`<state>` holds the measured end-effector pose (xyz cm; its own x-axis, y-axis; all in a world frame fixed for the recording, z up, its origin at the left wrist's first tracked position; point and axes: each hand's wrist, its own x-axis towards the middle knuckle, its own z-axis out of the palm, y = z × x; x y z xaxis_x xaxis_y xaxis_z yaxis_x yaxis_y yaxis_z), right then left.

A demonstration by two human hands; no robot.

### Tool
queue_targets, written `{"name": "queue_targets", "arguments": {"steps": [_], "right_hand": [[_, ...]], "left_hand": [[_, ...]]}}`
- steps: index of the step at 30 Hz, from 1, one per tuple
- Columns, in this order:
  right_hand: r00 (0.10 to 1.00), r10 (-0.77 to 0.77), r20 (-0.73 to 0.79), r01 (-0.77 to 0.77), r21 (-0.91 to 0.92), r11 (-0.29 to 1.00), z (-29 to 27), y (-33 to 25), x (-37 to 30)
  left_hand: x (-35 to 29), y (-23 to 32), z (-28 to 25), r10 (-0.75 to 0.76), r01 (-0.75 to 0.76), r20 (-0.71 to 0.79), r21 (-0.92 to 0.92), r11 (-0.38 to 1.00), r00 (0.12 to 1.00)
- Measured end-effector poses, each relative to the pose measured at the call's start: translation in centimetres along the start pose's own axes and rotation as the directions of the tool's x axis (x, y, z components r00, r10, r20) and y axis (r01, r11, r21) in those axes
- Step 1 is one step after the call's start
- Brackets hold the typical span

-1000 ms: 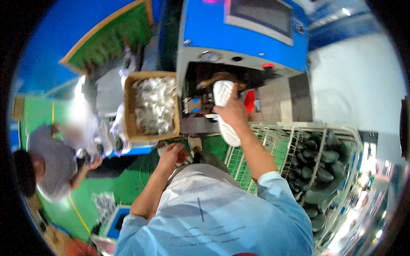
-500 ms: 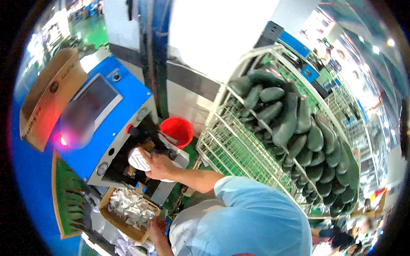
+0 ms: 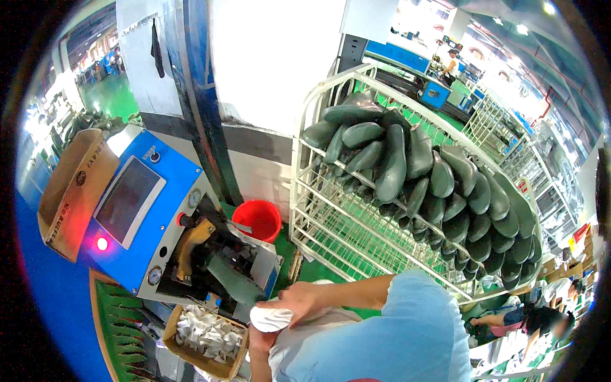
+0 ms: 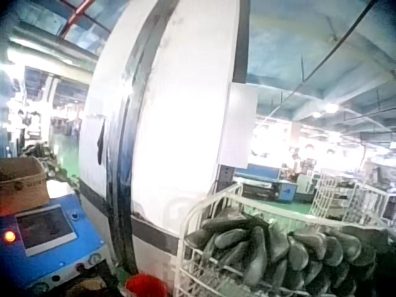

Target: The person assembles shoes by taking a green shoe mold from a rack and inserting it into a white shoe upper. The person then places the assembled unit into a lasting machine, waits for the process to complete, and repeats this for multiple shoes.

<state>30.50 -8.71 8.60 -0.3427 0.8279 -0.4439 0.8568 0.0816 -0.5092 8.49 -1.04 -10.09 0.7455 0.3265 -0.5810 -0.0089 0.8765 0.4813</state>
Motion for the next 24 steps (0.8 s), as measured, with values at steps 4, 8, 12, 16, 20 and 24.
{"name": "queue_targets", "arguments": {"steps": [4,8,12,16,20,24], "right_hand": [[0.841,0.419,-0.341,-0.069,0.702,0.709,4.5,5.7,8.0],[0.761,0.57,-0.309,0.399,0.916,-0.036,10.2,5.8,19.0],[0.87,0.379,-0.316,0.433,0.856,-0.282,6.7,2.2,10.3],[0.785,0.31,-0.536,0.231,0.718,0.656,-5.1,0.2,-9.0],[0.203,0.455,-0.867,-0.389,0.355,0.85,-14.4,-0.4,-25.3],[0.113,0.501,-0.858,-0.723,0.275,0.634,-21.2,10.7,-33.6]], "left_hand": [[-2.8,0.2,0.5,-0.056,0.064,0.042,-0.215,0.974,0.998],[-5.3,-1.2,0.4,0.089,-0.104,-0.191,-0.071,0.992,0.978],[-11.3,-2.0,-5.4,0.318,-0.331,-0.311,0.011,0.943,0.896],[-20.1,-2.0,-5.9,0.55,-0.165,-0.41,0.674,0.72,0.728],[-20.4,-3.2,-3.9,0.414,-0.128,-0.371,0.596,0.793,0.831],[-19.0,-3.4,-3.8,0.464,-0.141,-0.234,0.756,0.639,0.854]]}}
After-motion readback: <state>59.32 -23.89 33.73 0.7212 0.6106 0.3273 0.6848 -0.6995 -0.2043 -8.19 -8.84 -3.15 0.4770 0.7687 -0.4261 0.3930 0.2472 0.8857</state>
